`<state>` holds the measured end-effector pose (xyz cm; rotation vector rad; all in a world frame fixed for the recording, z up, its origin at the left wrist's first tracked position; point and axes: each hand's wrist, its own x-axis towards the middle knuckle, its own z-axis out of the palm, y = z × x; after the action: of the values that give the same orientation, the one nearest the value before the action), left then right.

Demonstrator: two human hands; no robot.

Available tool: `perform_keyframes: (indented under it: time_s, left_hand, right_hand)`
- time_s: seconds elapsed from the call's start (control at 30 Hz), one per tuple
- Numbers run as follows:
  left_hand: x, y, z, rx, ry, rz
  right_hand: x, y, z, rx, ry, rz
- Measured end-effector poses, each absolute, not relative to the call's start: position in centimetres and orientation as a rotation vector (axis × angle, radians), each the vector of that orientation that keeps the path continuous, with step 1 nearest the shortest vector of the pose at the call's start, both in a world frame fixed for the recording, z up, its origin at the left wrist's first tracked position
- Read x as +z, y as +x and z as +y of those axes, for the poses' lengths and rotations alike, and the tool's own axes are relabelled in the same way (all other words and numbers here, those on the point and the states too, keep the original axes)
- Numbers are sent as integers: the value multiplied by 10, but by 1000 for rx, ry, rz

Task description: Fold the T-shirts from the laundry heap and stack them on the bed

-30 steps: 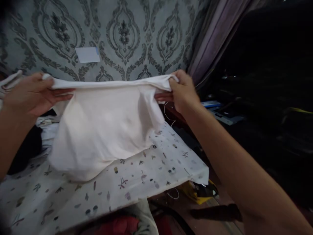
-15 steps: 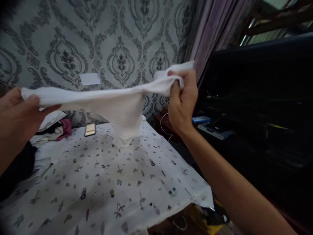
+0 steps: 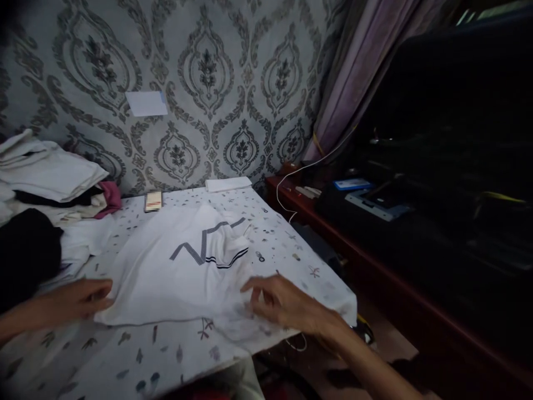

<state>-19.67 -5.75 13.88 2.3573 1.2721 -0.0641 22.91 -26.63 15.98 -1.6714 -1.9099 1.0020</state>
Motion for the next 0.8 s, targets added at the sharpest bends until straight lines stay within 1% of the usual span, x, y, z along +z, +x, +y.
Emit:
perform_keyframes:
  time_s: [0.07,0.1,0.17,0.2,0.3,0.37,0.53,0.63,0.7,0.8]
  left_hand:
    - [149,-183,-30,-142,2426,1288]
    - [154,-173,-12,-167,2457,1307]
    - [158,-149,26,-147,2518,1392]
    - [156,-136,45,-106,2540,1464]
    - [142,-100,95,25,2578,1703]
    - [131,-80,118,84,2618,1725]
    - [110,-42,150,119,2798,1515]
    - [105,-28,160,52,2845,1406]
    - [107,-26,165,9,2842,1390]
    - [114,-33,169,34,2816,1472]
  right_hand:
    - [159,243,-224,902,-1655,-1798]
    - [155,250,-199,764,-1702,-1777]
    - [145,261,-143,417,-1947,-1765]
    - [139,264,-115,313,-2121,-1727]
    - [121,267,-45,258,-2315,-1590]
    - [110,267,-13,253,-2380,-1532]
    - [92,273,28,314,-2341,-1621]
    - [96,286,36,311,-2223,-1736]
    - [107,297,38,212,-2159,-1738]
    - [124,315,42,-83,-2034,-1566]
